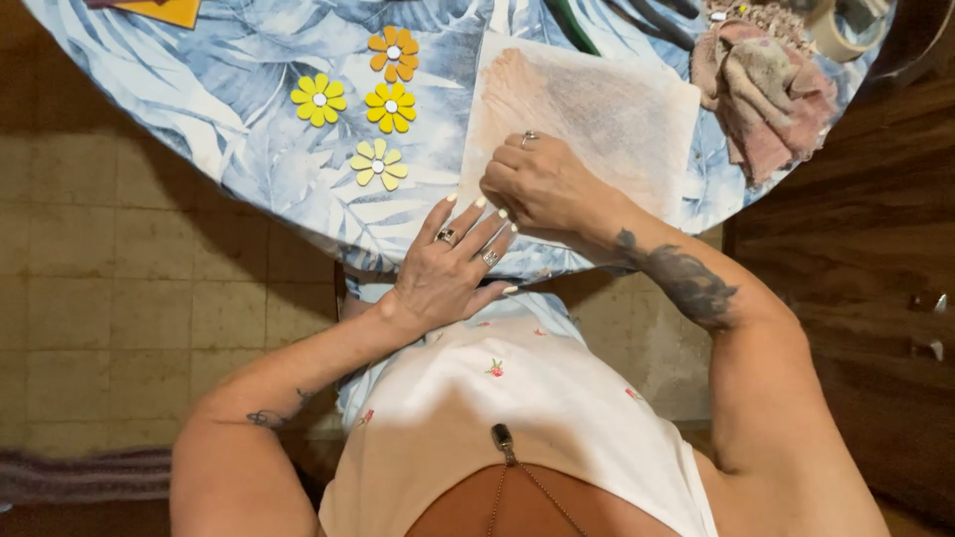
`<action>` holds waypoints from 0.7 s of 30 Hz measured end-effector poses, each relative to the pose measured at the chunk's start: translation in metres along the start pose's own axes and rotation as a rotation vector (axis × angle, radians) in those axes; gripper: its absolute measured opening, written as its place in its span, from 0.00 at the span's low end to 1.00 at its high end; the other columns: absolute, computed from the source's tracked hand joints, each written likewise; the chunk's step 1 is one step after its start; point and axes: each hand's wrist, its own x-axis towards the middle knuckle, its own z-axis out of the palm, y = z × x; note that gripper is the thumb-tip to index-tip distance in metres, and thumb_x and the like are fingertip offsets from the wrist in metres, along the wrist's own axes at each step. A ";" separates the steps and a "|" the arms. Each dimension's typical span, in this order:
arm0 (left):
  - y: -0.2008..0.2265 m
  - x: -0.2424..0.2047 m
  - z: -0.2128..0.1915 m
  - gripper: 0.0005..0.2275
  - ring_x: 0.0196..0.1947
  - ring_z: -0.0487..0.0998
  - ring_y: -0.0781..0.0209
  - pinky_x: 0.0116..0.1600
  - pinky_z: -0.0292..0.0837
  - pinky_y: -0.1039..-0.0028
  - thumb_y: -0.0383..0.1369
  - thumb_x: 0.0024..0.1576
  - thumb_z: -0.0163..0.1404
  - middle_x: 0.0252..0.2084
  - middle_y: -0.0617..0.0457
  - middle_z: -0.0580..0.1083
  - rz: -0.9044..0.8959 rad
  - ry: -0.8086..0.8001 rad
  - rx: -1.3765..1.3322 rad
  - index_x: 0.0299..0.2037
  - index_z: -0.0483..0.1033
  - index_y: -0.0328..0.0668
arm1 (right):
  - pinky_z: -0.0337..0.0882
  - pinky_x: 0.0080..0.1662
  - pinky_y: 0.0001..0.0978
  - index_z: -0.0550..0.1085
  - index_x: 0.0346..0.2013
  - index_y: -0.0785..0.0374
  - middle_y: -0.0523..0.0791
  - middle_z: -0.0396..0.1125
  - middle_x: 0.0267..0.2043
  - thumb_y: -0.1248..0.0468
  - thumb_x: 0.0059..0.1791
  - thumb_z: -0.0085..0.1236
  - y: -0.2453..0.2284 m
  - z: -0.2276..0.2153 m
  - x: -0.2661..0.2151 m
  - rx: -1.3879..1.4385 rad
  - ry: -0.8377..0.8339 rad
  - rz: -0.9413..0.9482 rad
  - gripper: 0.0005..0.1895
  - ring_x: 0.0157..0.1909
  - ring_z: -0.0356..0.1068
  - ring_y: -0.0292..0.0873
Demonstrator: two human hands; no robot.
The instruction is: Sanding the edges of small flower-shaped mosaic tiles against a sheet of sandpaper on a table.
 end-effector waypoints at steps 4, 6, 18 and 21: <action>-0.001 -0.004 0.006 0.22 0.50 0.64 0.50 0.58 0.48 0.56 0.47 0.47 0.45 0.47 0.47 0.66 -0.014 0.003 -0.009 0.46 0.67 0.40 | 0.61 0.26 0.37 0.62 0.18 0.60 0.46 0.54 0.17 0.65 0.41 0.44 -0.010 -0.044 -0.033 0.070 -0.090 0.072 0.07 0.23 0.60 0.48; -0.004 -0.005 0.007 0.23 0.51 0.64 0.50 0.58 0.48 0.56 0.47 0.45 0.47 0.47 0.47 0.66 -0.001 0.011 -0.014 0.46 0.67 0.41 | 0.60 0.26 0.36 0.61 0.17 0.61 0.47 0.53 0.17 0.65 0.40 0.44 -0.004 -0.054 -0.083 -0.017 -0.197 0.146 0.07 0.22 0.59 0.49; 0.000 -0.005 0.005 0.22 0.51 0.63 0.50 0.59 0.47 0.56 0.46 0.45 0.46 0.47 0.48 0.65 -0.026 0.028 0.007 0.46 0.67 0.41 | 0.61 0.27 0.34 0.63 0.22 0.59 0.44 0.55 0.20 0.64 0.42 0.43 -0.002 0.001 0.010 0.042 -0.054 -0.036 0.05 0.23 0.59 0.45; -0.001 -0.008 0.010 0.21 0.52 0.63 0.50 0.58 0.49 0.58 0.46 0.47 0.45 0.48 0.48 0.65 -0.035 0.035 -0.017 0.46 0.67 0.41 | 0.60 0.27 0.40 0.63 0.22 0.63 0.48 0.55 0.19 0.67 0.42 0.41 -0.009 -0.045 -0.010 0.162 -0.159 0.041 0.05 0.23 0.59 0.51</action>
